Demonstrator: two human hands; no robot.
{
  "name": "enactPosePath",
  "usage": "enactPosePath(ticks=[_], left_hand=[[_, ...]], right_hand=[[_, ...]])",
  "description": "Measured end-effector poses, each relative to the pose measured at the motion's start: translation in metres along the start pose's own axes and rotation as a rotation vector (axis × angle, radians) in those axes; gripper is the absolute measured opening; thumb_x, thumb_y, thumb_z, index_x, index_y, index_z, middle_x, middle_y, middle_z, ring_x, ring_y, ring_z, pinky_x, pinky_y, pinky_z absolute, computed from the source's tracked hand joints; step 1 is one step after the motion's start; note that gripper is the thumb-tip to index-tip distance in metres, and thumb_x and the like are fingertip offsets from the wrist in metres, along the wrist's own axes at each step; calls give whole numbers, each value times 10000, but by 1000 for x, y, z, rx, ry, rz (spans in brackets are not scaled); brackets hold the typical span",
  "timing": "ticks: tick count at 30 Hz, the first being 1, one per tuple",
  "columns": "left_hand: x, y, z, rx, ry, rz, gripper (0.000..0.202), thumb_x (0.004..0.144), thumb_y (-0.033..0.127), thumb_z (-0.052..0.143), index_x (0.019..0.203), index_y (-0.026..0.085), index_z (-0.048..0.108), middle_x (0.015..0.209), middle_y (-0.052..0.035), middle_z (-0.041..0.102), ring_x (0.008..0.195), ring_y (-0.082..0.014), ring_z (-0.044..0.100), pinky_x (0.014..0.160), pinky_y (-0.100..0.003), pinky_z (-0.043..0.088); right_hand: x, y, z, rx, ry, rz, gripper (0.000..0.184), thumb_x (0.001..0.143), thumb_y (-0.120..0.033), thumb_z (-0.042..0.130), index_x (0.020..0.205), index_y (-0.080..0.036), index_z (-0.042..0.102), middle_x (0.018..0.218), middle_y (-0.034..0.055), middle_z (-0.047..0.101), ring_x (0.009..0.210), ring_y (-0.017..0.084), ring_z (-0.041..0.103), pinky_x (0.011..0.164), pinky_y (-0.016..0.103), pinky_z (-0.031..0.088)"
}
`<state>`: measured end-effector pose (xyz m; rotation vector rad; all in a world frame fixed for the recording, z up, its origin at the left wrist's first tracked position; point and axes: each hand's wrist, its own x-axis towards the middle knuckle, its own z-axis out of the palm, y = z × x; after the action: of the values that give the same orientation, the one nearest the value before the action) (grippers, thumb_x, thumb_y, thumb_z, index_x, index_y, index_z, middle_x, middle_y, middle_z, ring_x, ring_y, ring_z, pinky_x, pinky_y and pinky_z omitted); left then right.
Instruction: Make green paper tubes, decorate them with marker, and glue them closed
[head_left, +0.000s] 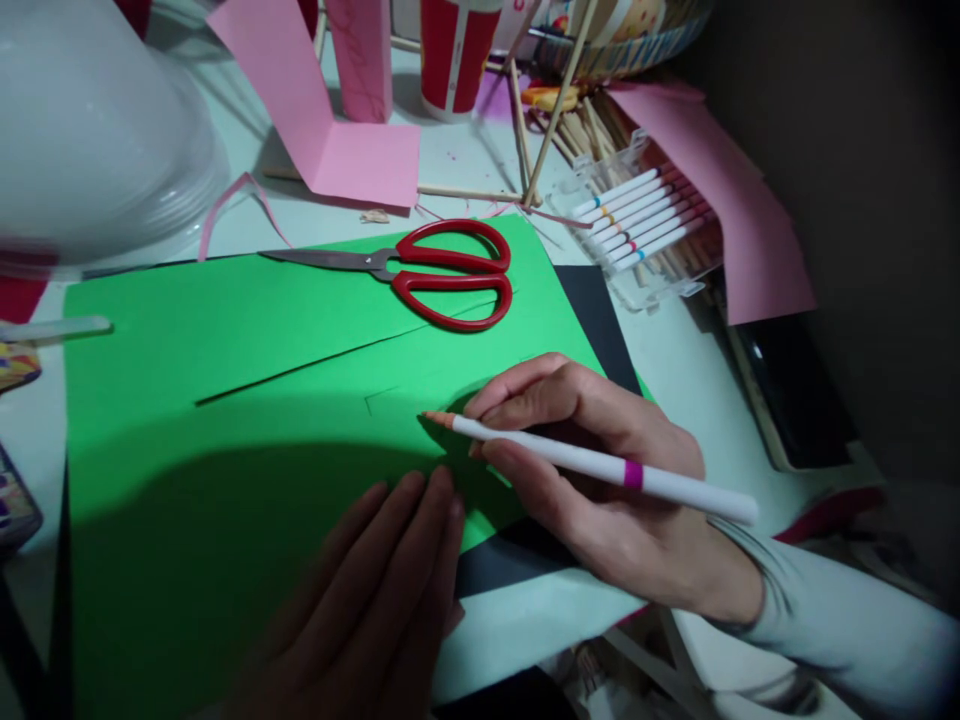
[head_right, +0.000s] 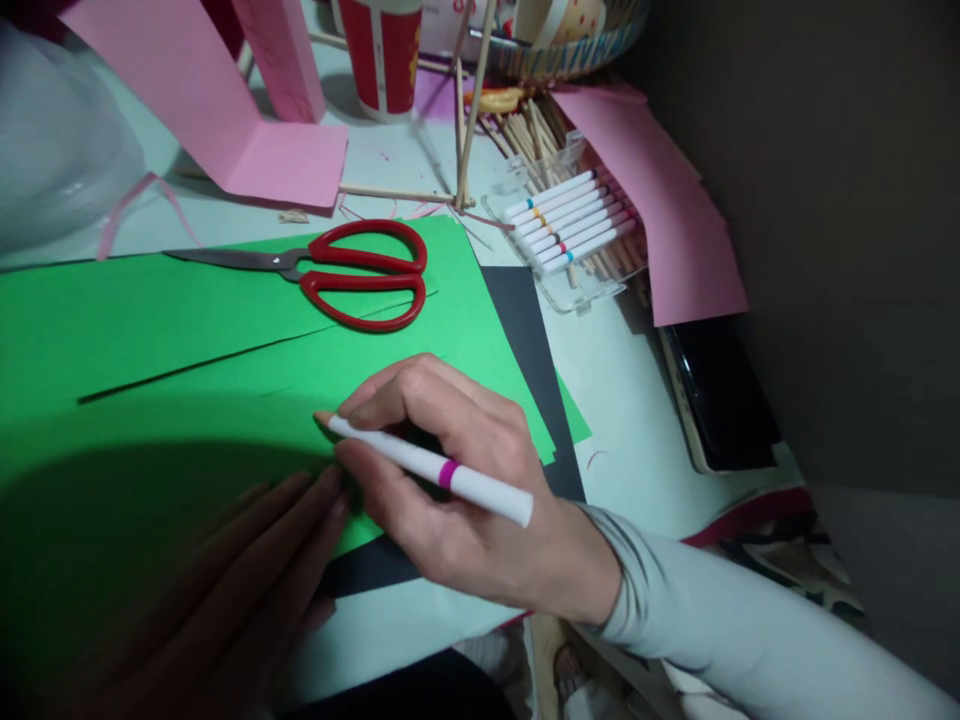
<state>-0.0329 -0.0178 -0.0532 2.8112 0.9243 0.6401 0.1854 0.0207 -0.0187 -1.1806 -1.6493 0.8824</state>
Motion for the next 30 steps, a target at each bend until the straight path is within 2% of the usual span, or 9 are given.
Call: enactPosePath(ticks=[5, 9, 18, 22, 25, 28, 30], left_hand=[[2, 1, 1, -1, 15, -26, 389, 1016, 113, 521, 1392, 16, 550, 1487, -159, 580, 1572, -257, 294, 1320, -372, 224], [2, 2, 1, -1, 30, -20, 397, 994, 94, 547, 1380, 0, 559, 1482, -163, 574, 1553, -264, 334, 1320, -373, 235], [3, 2, 1, -14, 41, -35, 402, 983, 80, 567, 1379, 5, 569, 1482, -165, 572, 1534, -262, 368, 1314, -367, 252], [3, 1, 0, -4, 37, -23, 393, 1005, 112, 550, 1383, 4, 569, 1489, -173, 567, 1533, -266, 374, 1316, -373, 247], [4, 1, -2, -9, 27, -28, 397, 1015, 127, 544, 1395, 13, 562, 1506, -166, 561, 1540, -257, 365, 1317, -363, 247], [5, 3, -4, 3, 19, -35, 415, 1013, 126, 553, 1412, 10, 549, 1510, -161, 565, 1524, -258, 391, 1314, -370, 262], [4, 4, -4, -4, 15, -43, 421, 1019, 138, 551, 1421, 11, 544, 1511, -157, 566, 1513, -256, 407, 1313, -372, 270]], right_hand=[[0, 1, 0, -16, -7, -28, 86, 932, -135, 721, 906, -181, 653, 956, 73, 743, 914, 176, 719, 787, 299, 604], [-1, 0, 1, -36, -1, -42, 74, 930, -111, 710, 911, -164, 661, 943, 79, 739, 912, 173, 713, 791, 294, 608], [0, -1, 2, -70, -3, -26, 92, 951, -123, 680, 934, -213, 665, 955, 62, 751, 913, 196, 730, 778, 326, 625], [0, -1, 3, -60, 79, -12, 73, 922, -132, 723, 927, -197, 692, 918, 52, 753, 886, 192, 733, 763, 322, 622], [2, 0, 2, -36, 157, 16, 60, 914, -168, 745, 887, -202, 703, 883, 44, 744, 838, 190, 728, 685, 320, 610], [4, 0, 1, 11, 172, 65, 72, 899, -188, 770, 863, -211, 712, 883, 41, 740, 827, 190, 728, 631, 310, 602], [5, 0, 0, 30, 168, 93, 72, 890, -197, 783, 862, -221, 721, 891, 38, 743, 847, 195, 729, 655, 318, 612]])
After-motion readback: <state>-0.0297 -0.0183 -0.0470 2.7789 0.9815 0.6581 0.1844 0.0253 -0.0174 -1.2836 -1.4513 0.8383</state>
